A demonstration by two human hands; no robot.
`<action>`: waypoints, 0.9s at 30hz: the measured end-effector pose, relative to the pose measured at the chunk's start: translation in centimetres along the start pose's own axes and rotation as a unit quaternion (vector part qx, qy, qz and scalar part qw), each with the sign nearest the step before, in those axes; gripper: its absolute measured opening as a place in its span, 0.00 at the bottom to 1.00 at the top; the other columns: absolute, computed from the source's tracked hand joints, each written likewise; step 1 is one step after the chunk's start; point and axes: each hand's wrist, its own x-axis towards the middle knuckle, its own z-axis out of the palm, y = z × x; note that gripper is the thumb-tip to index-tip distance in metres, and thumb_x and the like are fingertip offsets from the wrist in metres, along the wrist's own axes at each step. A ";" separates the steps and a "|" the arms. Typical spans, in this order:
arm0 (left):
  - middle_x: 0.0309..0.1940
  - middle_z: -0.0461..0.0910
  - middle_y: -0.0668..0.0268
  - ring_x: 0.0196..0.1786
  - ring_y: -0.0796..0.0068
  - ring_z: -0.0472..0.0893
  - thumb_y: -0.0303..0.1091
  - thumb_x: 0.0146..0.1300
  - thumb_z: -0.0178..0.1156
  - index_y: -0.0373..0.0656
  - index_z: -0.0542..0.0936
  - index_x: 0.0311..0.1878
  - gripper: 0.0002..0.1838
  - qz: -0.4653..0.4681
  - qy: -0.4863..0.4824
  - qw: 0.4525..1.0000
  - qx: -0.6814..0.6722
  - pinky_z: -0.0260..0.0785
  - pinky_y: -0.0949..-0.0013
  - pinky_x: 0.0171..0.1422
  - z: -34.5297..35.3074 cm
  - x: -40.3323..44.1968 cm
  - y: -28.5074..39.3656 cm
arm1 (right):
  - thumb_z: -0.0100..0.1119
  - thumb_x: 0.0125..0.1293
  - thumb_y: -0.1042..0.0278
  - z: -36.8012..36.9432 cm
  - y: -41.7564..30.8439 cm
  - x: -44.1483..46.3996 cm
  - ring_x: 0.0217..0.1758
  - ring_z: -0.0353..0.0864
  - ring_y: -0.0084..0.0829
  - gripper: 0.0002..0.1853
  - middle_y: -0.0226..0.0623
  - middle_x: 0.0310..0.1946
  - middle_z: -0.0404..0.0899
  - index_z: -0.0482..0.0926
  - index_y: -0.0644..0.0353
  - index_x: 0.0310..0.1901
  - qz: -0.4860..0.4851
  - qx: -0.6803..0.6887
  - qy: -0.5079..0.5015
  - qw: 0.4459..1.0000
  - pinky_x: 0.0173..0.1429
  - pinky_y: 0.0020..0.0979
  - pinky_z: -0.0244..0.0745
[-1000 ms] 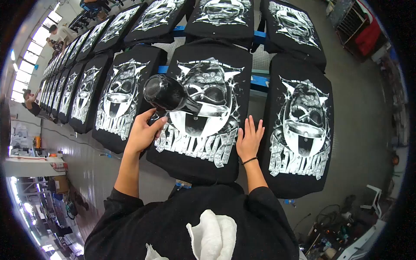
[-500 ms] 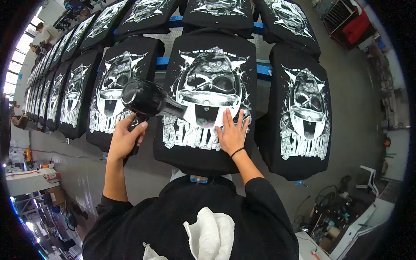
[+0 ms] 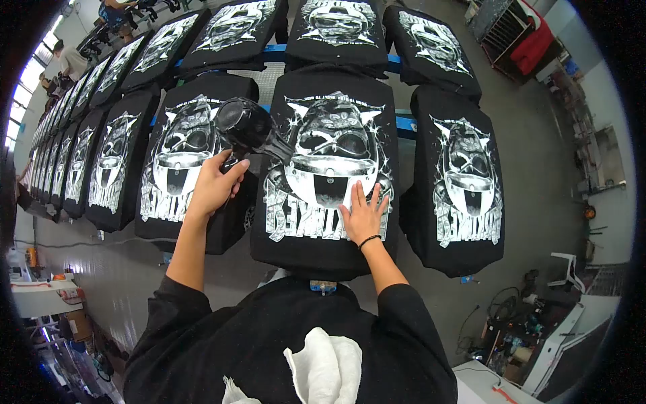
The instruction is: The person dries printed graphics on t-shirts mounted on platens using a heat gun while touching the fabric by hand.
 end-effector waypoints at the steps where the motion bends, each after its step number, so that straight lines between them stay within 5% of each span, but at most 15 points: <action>1: 0.20 0.77 0.72 0.19 0.86 0.73 0.39 0.65 0.67 0.25 0.71 0.65 0.33 0.002 -0.012 1.000 -0.025 0.65 0.78 0.23 0.4 0.3 0.5 | 0.47 0.74 0.43 -0.1 -0.1 0.1 0.82 0.36 0.61 0.36 0.33 0.80 0.52 0.60 0.59 0.76 0.007 0.006 0.004 1.000 0.77 0.70 0.30; 8: 0.20 0.77 0.71 0.19 0.87 0.74 0.39 0.65 0.66 0.30 0.79 0.56 0.24 0.034 -0.023 0.999 0.010 0.65 0.77 0.22 3.4 2.4 1.6 | 0.46 0.75 0.42 -0.1 0.1 0.3 0.82 0.35 0.62 0.37 0.32 0.81 0.50 0.60 0.59 0.76 0.011 0.035 0.013 0.999 0.77 0.71 0.28; 12: 0.21 0.82 0.60 0.21 0.78 0.79 0.42 0.62 0.68 0.30 0.82 0.53 0.25 0.099 0.038 0.990 0.091 0.71 0.69 0.32 4.7 3.9 0.8 | 0.49 0.74 0.45 -0.7 0.9 0.6 0.82 0.37 0.62 0.36 0.31 0.80 0.51 0.61 0.59 0.75 -0.013 0.030 -0.013 0.999 0.78 0.69 0.31; 17: 0.16 0.77 0.67 0.19 0.82 0.76 0.43 0.62 0.68 0.31 0.82 0.51 0.23 0.046 0.064 0.993 0.083 0.67 0.73 0.27 7.7 4.6 2.6 | 0.52 0.73 0.50 -1.5 3.7 1.6 0.83 0.42 0.55 0.34 0.37 0.79 0.56 0.63 0.62 0.73 -0.040 0.097 0.040 0.994 0.78 0.66 0.35; 21: 0.20 0.76 0.72 0.19 0.87 0.71 0.36 0.66 0.66 0.33 0.81 0.39 0.12 0.025 0.031 0.999 0.022 0.61 0.77 0.23 10.9 5.1 4.7 | 0.53 0.73 0.51 -1.8 7.7 3.4 0.82 0.44 0.57 0.35 0.44 0.78 0.55 0.63 0.67 0.72 -0.032 0.145 0.077 0.986 0.78 0.64 0.39; 27: 0.21 0.76 0.72 0.19 0.88 0.71 0.34 0.67 0.65 0.34 0.79 0.41 0.11 -0.005 0.034 0.999 -0.009 0.61 0.79 0.22 13.4 3.8 6.1 | 0.50 0.74 0.51 -1.2 12.3 5.4 0.82 0.44 0.55 0.34 0.42 0.79 0.53 0.61 0.67 0.73 -0.023 0.182 0.059 0.981 0.80 0.56 0.42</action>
